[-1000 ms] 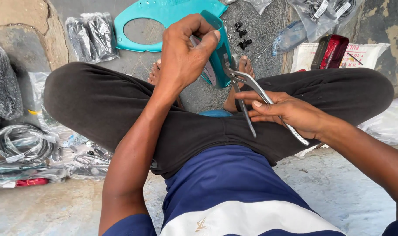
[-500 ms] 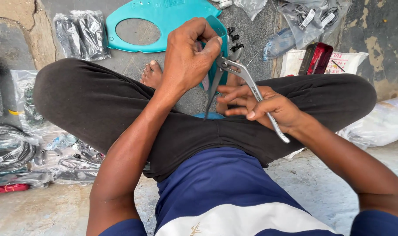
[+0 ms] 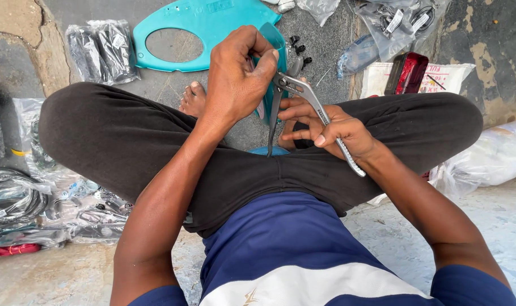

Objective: Assembling a teal plastic bicycle chainguard using screws and tools.

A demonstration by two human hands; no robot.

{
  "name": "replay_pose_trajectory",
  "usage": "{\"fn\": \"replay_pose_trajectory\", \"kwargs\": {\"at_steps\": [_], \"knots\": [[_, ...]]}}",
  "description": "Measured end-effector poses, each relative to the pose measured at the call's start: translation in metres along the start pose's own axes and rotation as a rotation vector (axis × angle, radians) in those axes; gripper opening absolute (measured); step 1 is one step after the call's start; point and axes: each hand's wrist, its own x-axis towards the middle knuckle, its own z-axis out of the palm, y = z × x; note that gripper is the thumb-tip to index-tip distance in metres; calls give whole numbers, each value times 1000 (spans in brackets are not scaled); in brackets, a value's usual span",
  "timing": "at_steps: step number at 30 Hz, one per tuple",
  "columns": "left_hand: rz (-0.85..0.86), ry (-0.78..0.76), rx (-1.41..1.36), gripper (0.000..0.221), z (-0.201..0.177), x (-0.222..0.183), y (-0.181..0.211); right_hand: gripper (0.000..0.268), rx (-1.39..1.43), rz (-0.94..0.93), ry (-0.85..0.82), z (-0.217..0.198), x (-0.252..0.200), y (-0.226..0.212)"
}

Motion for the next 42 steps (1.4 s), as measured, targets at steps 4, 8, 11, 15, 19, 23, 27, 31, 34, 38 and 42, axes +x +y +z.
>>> {"fn": "replay_pose_trajectory", "kwargs": {"at_steps": [4,8,11,15,19,23,27,31,34,38,42], "knots": [[-11,2,9,15,4,-1,-7,75,52,16,-6,2,0,-1],[-25,10,16,16,3,-1,-9,66,185,-8,-102,4,7,2],[-7,6,10,16,3,-2,-10,63,146,-15,-121,6,4,5],[-19,-9,-1,14,0,-2,-7,60,-476,278,216,40,4,-24],[-37,-16,4,14,1,-4,-7,70,-791,264,284,37,-9,-21],[-3,-13,17,14,0,-5,-6,66,-960,218,313,42,-9,-27],[0,-4,21,15,0,-6,2,65,-1215,214,363,43,-10,-27],[-16,-7,22,14,2,-7,2,62,-1173,477,515,43,-7,-19],[27,9,17,13,1,-8,-1,65,-789,172,403,35,-4,-15],[54,-4,-8,12,3,-8,0,51,-968,193,354,38,-6,-20],[21,1,18,13,5,-9,-2,48,-1005,369,365,42,-5,-21]]}}
